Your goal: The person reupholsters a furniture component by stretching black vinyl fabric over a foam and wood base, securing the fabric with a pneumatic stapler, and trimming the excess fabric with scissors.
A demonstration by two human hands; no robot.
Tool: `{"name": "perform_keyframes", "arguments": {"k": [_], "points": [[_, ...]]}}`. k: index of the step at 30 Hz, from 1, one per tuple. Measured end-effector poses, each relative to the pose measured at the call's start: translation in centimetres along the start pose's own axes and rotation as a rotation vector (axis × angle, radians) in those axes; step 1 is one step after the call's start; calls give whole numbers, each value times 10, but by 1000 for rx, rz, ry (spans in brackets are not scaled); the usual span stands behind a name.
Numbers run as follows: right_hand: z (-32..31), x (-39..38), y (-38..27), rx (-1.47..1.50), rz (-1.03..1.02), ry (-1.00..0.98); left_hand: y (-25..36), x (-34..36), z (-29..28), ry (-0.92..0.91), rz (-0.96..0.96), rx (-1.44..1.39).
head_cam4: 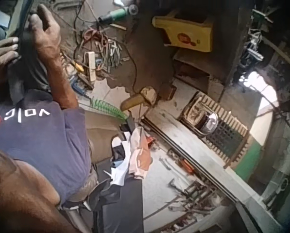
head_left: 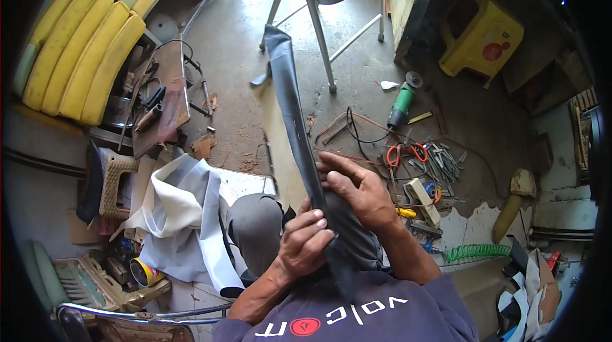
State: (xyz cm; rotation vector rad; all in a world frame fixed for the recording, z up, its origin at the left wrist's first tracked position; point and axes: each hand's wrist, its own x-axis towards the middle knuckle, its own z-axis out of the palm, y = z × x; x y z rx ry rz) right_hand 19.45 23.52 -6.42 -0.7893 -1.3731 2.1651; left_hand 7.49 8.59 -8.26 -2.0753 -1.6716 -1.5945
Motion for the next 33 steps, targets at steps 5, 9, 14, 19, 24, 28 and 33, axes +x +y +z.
{"name": "perform_keyframes", "arguments": {"k": [5, 9, 14, 19, 24, 28, 33], "points": [[27, 9, -25, -595, -600, -8, -6, 32, -80, 328, -139, -520], [61, 33, -97, -1150, -932, -239, -9, 35, -139, 340, -45, -977], [100, 33, -128, -1297, -704, -647, -34, 32, -191, 137, -140, -1234], [130, 3, -148, -1121, -737, -643, -27, 66, -231, 165, -62, -1255], [125, 3, -110, -959, -352, -531, -86, 76, -257, 132, -796, -922], [72, -14, -30, -831, -187, -223, -116, 65, -216, 46, -942, -1308], [66, 1, -43, -19, 48, -363, -69, 107, -161, -510, -723, -840]]}}
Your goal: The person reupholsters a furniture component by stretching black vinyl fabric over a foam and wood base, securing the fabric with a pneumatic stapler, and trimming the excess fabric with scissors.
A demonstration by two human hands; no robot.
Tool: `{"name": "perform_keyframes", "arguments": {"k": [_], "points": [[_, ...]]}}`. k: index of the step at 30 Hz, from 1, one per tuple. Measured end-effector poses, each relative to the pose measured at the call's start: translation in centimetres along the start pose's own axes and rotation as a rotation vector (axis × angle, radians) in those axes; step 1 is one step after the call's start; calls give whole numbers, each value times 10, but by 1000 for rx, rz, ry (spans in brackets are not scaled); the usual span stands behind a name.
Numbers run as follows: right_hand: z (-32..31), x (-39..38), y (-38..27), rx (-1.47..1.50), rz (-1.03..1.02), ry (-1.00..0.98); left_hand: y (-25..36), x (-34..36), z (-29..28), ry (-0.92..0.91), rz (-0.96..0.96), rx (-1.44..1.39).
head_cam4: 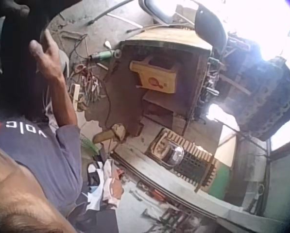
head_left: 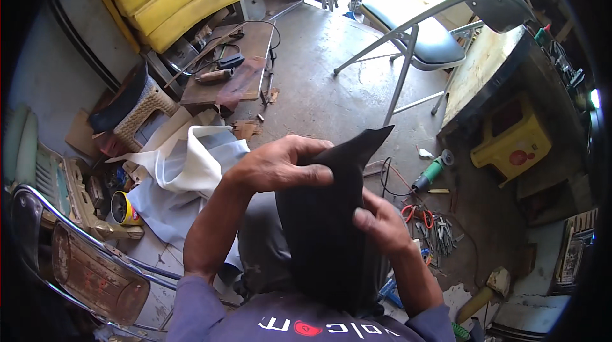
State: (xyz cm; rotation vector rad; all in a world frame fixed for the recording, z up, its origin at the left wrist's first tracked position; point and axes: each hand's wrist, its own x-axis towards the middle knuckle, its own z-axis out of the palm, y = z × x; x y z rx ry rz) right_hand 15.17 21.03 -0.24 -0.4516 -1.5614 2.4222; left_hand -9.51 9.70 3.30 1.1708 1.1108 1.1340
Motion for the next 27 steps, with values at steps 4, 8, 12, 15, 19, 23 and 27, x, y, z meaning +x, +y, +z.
{"name": "perform_keyframes", "arguments": {"k": [4, 8, 12, 15, 19, 23, 27], "points": [[-15, 12, -18, 59, 114, -60, 14, 6, 7, 12, -50, 59], [-17, 16, 0, 225, -61, -48, 32, 27, 26, -24, -4, 133], [-2, -1, -2, 338, -167, 88, 8, 33, 33, 0, -31, 43], [1, -4, 3, 320, -208, 171, 4, 34, 35, 6, -43, 20], [-3, -9, 11, 121, -353, 282, 5, 38, 38, -8, -32, -15], [-6, -5, 5, -9, -468, 325, 1, 36, 40, 53, -30, 97], [-5, 10, 10, 44, -365, 297, 2, 25, 48, 143, 55, 48]]}}
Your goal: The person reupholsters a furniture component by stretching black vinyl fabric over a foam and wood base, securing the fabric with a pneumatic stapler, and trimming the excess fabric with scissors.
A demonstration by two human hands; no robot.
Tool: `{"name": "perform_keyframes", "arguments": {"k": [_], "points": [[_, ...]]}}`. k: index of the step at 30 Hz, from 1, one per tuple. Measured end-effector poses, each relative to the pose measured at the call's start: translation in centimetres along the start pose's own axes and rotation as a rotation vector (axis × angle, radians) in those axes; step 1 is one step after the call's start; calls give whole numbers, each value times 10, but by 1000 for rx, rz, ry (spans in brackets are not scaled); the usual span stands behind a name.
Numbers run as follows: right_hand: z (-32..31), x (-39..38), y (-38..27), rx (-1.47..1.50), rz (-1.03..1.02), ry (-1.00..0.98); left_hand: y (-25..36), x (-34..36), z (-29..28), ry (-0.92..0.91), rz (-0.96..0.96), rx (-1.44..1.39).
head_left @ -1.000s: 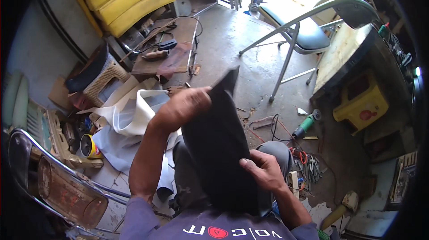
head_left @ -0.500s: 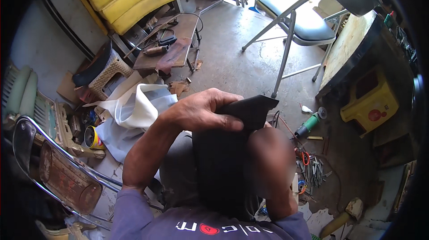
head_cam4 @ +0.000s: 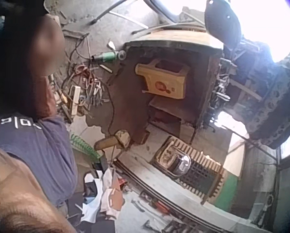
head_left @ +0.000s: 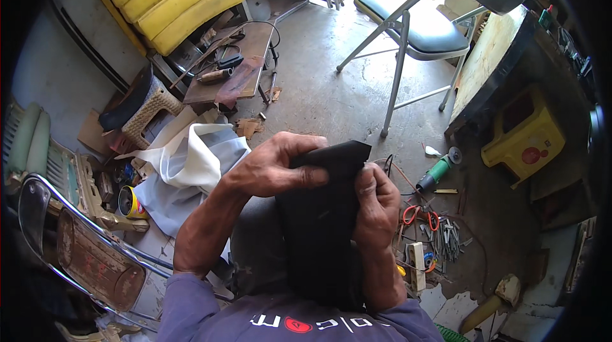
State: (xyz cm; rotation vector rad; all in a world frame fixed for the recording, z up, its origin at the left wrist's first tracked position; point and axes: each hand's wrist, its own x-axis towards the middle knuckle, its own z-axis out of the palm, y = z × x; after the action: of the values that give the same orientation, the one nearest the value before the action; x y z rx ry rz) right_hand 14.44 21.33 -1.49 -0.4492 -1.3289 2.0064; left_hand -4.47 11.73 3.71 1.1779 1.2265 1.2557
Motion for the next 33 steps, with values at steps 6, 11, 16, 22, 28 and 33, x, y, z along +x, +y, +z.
{"name": "perform_keyframes", "arguments": {"k": [6, 11, 16, 22, 28, 33], "points": [[9, 17, 7, 46, 127, -235, 11, -14, 10, 223, 104, 236], [11, 26, 24, 137, 238, -327, 7, -29, 34, 497, 162, 624], [22, 30, 26, 119, 346, -317, -17, -42, 59, 739, 29, 835], [21, 42, 34, 85, 477, -398, -27, -42, 54, 720, 1, 548], [14, 30, 15, -461, 215, -268, -40, -39, 43, 840, 54, 303], [-116, -33, 23, -395, 164, 367, -48, -65, -5, 781, 246, 355]]}}
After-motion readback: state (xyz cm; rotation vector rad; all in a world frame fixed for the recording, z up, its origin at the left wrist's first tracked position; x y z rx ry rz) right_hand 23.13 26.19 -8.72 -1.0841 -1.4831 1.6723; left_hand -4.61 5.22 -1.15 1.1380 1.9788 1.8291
